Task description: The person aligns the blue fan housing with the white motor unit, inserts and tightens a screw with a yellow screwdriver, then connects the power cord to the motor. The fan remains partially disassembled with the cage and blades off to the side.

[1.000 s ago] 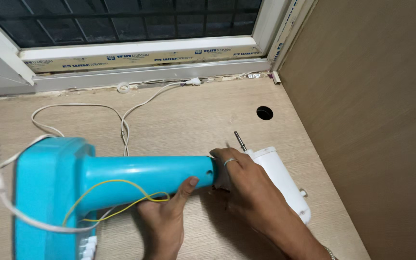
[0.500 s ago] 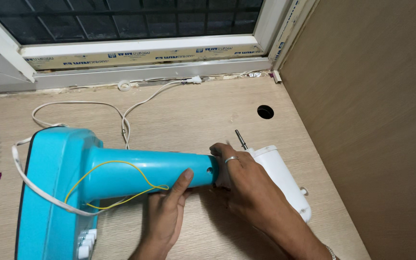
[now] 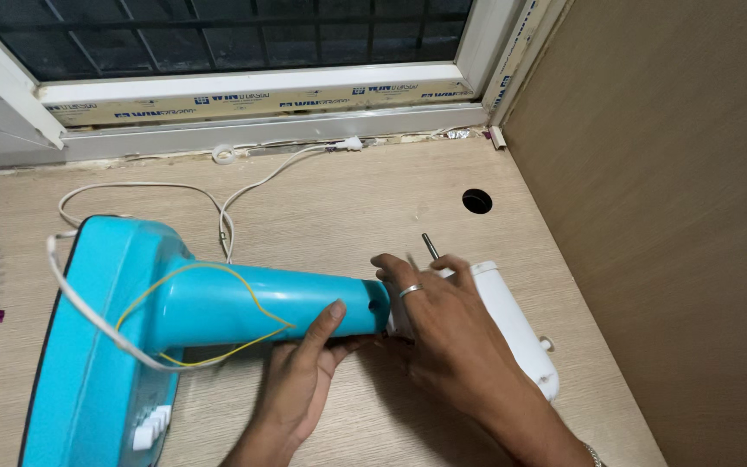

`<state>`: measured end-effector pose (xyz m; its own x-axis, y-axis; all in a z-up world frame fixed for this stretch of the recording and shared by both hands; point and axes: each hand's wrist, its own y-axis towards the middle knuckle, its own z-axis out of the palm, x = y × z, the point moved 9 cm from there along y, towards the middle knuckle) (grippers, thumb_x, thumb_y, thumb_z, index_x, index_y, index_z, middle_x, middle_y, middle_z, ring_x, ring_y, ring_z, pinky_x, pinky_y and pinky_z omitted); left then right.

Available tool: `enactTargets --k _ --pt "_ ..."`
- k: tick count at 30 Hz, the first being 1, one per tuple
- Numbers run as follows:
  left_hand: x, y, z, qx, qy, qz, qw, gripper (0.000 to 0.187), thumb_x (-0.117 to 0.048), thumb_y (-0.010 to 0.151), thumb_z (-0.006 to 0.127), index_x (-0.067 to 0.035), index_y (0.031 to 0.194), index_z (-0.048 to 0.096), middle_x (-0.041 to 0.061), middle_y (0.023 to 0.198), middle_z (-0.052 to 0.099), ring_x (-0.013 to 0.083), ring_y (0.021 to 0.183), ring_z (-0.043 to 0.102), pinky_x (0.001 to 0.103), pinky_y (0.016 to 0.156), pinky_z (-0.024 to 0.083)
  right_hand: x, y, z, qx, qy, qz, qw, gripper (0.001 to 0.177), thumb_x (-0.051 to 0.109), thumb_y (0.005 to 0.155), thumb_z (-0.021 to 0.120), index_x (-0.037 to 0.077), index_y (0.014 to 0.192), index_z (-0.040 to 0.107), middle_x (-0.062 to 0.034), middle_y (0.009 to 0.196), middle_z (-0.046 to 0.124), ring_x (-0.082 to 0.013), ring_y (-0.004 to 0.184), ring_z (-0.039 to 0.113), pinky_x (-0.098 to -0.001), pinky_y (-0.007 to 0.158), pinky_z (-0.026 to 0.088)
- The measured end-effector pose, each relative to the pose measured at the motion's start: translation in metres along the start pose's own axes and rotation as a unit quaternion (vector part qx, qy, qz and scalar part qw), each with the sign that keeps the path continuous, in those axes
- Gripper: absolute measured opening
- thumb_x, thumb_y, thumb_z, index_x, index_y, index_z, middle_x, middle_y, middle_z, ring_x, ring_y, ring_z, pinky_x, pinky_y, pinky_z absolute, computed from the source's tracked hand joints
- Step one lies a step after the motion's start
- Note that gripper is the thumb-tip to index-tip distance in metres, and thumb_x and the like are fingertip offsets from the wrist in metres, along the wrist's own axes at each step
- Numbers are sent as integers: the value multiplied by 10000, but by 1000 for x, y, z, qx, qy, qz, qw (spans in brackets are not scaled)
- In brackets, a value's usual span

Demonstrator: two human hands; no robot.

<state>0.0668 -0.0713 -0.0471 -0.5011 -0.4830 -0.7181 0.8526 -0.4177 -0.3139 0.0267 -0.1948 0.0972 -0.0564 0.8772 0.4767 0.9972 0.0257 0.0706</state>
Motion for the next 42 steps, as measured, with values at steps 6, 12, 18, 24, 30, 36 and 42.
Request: enactTargets --k 6,12,18,24,30,36,42 --pt "0 1 7 7 -31 31 999 520 -265 867 741 27 1260 566 159 1198 673 292 1098 679 526 957 553 -1 -16 -13 -42 -9 -57 997 931 241 622 933 139 1429 481 -126 1299 678 -302 1196 598 -539 1101 284" --pt "3 -2 7 -13 -18 3 1000 545 -296 847 743 37 1248 583 171 1200 698 280 1128 698 511 985 574 -46 -32 -27 24 -58 67 996 1134 523 507 916 259 1512 461 -101 1637 421 -418 1400 378 -611 1060 311" --pt "1 -5 12 -18 -32 26 999 569 -315 849 744 45 1253 568 185 1215 685 290 1151 684 516 1012 568 -100 -59 -15 169 -18 326 930 1241 665 541 857 495 1600 232 3 1751 106 -369 1443 482 -566 1103 528" --pt "7 -8 13 -41 -45 49 997 605 -330 835 753 38 1274 560 160 1248 678 276 1182 661 491 1032 539 -99 -57 -13 122 -12 298 947 1220 575 625 870 336 1624 211 -135 1687 152 -469 1384 447 -600 1008 537" --pt "5 -5 12 -42 -46 49 997 589 -331 839 754 36 1263 576 167 1247 676 271 1156 671 470 1013 562 -120 -71 -27 -10 115 337 934 848 437 886 645 298 1662 334 -105 1647 434 -413 1258 660 -565 919 636" --pt "1 -5 9 -45 -14 25 999 593 -359 845 744 63 1230 586 179 1195 685 259 1123 689 440 987 596 -106 -74 -65 -159 72 263 949 654 351 877 668 179 1491 523 -184 1431 554 -350 1308 567 -532 965 561" --pt "9 -15 6 -16 0 2 1000 574 -366 874 734 78 1210 597 169 1133 684 270 1010 698 407 936 599 -60 -72 -92 -272 73 111 953 552 276 853 767 70 1347 632 -165 1335 654 -294 1242 644 -449 958 570"
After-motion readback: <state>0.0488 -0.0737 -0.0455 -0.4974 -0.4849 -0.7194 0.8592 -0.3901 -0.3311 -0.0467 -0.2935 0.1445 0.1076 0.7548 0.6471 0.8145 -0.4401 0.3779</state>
